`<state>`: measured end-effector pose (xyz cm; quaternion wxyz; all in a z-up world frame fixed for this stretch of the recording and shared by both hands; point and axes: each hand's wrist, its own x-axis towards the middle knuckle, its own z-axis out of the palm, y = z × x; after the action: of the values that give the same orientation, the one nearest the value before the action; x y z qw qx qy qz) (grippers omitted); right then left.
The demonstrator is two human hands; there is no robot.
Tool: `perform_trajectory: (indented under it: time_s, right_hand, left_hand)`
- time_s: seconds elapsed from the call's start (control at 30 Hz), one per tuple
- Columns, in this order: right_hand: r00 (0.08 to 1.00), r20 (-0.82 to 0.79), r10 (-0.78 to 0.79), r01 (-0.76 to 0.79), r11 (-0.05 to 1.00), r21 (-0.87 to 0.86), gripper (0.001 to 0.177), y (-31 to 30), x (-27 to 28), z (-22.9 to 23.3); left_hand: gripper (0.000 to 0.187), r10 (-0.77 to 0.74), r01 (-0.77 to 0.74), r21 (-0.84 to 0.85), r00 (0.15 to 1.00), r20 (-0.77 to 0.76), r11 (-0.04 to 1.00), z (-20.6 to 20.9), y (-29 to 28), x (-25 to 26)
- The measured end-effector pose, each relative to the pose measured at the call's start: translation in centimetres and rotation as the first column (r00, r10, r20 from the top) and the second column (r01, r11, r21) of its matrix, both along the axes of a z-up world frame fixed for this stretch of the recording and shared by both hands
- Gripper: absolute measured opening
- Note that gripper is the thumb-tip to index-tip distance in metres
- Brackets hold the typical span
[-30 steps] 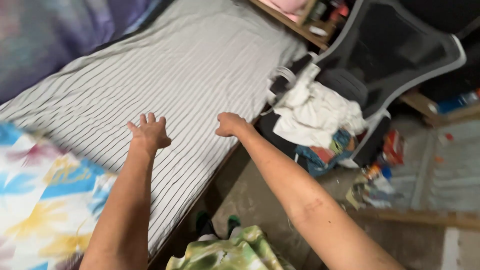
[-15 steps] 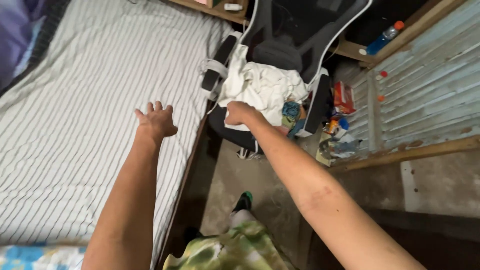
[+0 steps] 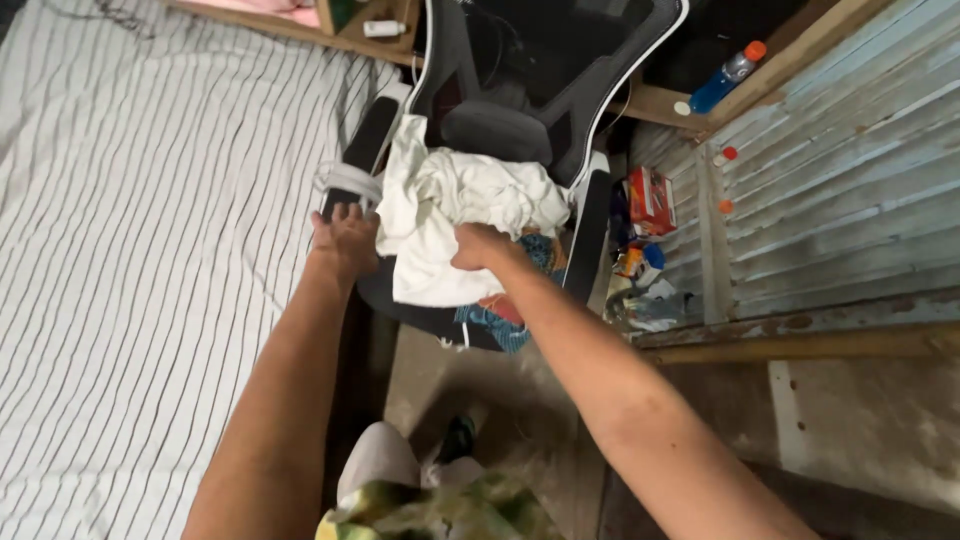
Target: The person smooths a patterned pillow on a bed, then picks up a white sheet from a chair, unfolds it, and folds it into a neat rectangle on the bed. The folded sheet is placed on top of the pillow.
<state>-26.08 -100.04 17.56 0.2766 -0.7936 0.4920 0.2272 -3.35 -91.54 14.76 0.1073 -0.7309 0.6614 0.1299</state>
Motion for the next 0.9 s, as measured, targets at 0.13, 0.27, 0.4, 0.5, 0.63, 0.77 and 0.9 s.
perform_trajectory:
  time_s: [0.13, 0.27, 0.4, 0.5, 0.63, 0.77, 0.9]
  right_hand:
    - [0.998, 0.013, -0.065, 0.064, 0.998, 0.023, 0.059, -1.9, -0.1, 0.7]
    - [0.987, 0.048, -0.156, 0.156, 0.988, 0.009, 0.055, -5.6, 0.4, -1.9]
    - [0.967, 0.035, -0.251, 0.250, 0.968, 0.029, 0.053, -8.4, 1.0, -1.9]
    - [0.954, 0.028, -0.297, 0.295, 0.953, 0.067, 0.053, -10.7, 1.5, -5.2]
    - [0.946, 0.054, -0.321, 0.316, 0.945, 0.082, 0.053, -13.1, 2.1, -9.1]
    - [0.938, 0.061, -0.341, 0.334, 0.937, 0.103, 0.054, -13.2, 2.3, -12.7]
    - [0.932, 0.052, -0.360, 0.351, 0.928, 0.124, 0.052, -12.7, 2.5, -14.7]
  left_hand:
    - [0.069, -0.057, 0.059, 0.037, 0.998, -0.030, 0.998, -4.0, -5.3, -0.8]
    - [0.054, -0.253, 0.277, -0.261, 0.960, 0.123, 0.925, -11.4, -10.8, 0.3]
    - [0.050, -0.247, 0.240, 0.065, 0.961, 0.127, 0.969, -9.5, -16.0, -0.9]
    - [0.056, -0.344, 0.331, 0.105, 0.928, 0.143, 0.938, -11.6, -18.5, -0.7]
    - [0.055, -0.476, 0.497, -0.084, 0.859, 0.189, 0.864, -15.2, -20.5, -0.2]
    - [0.069, -0.607, 0.571, 0.212, 0.771, 0.193, 0.793, -13.2, -21.0, -0.7]
    - [0.067, -0.678, 0.633, 0.262, 0.720, 0.147, 0.728, -16.3, -21.5, -0.6]
